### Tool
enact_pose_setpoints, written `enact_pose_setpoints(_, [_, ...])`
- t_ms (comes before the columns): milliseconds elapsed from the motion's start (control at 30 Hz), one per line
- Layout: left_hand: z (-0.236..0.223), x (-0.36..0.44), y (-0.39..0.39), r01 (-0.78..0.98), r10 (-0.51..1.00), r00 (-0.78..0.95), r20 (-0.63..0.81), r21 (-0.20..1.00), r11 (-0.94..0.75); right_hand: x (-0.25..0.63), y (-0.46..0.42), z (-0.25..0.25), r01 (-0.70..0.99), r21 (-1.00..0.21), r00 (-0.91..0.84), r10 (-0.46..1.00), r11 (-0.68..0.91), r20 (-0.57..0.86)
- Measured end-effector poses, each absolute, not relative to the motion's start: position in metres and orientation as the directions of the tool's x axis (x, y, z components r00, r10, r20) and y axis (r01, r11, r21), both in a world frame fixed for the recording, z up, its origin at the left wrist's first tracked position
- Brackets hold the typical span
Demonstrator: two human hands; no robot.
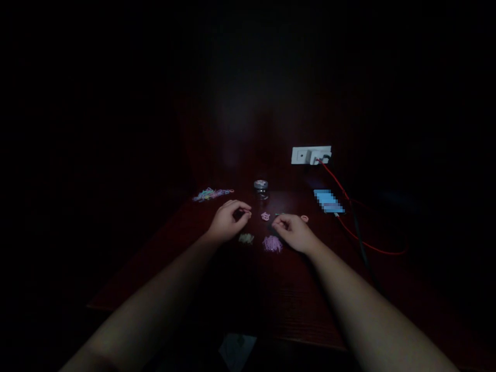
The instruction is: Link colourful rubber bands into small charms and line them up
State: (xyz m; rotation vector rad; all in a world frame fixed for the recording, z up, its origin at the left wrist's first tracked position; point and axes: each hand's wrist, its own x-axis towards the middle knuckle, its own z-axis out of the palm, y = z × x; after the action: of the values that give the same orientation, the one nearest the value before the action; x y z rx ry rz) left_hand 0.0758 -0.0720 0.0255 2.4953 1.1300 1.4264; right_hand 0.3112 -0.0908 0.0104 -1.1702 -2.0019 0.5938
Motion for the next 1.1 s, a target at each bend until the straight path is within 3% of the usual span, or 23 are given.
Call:
enact_pose_setpoints(133, [0.012,0.016,-0.041,0.77,0.702,0.151,0.696,0.363,-0.525,0.311,-0.093,0.01,0.579,-0.649,-0.314,0.87,0.493,0.381])
enact_pose_setpoints(300, [-0.016,-0.055,0.0,0.932,0.901,-0.09,0.425,0.356,-0.075,0.31,-0.094,0.009,0.593,-0.641,-0.319,0.873,0.487,0.369])
enact_pose_setpoints(367, [-0.02,-0.066,0.01,0.951,0.929,-0.128,0.347,0.31,0.016,0.309,-0.094,0.01,0.593,-0.645,-0.317,0.877,0.481,0.362])
enact_pose_setpoints(633, [-0.011,-0.066,0.027,0.968,0.957,-0.169,0.237,0.222,0.116,0.308,-0.094,0.013,0.582,-0.641,-0.309,0.866,0.5,0.394])
enact_pose_setpoints(1100, [-0.012,-0.073,0.033,0.944,0.944,-0.235,0.23,0.284,0.166,0.306,-0.093,0.003,0.434,-0.768,-0.264,0.881,0.471,0.392])
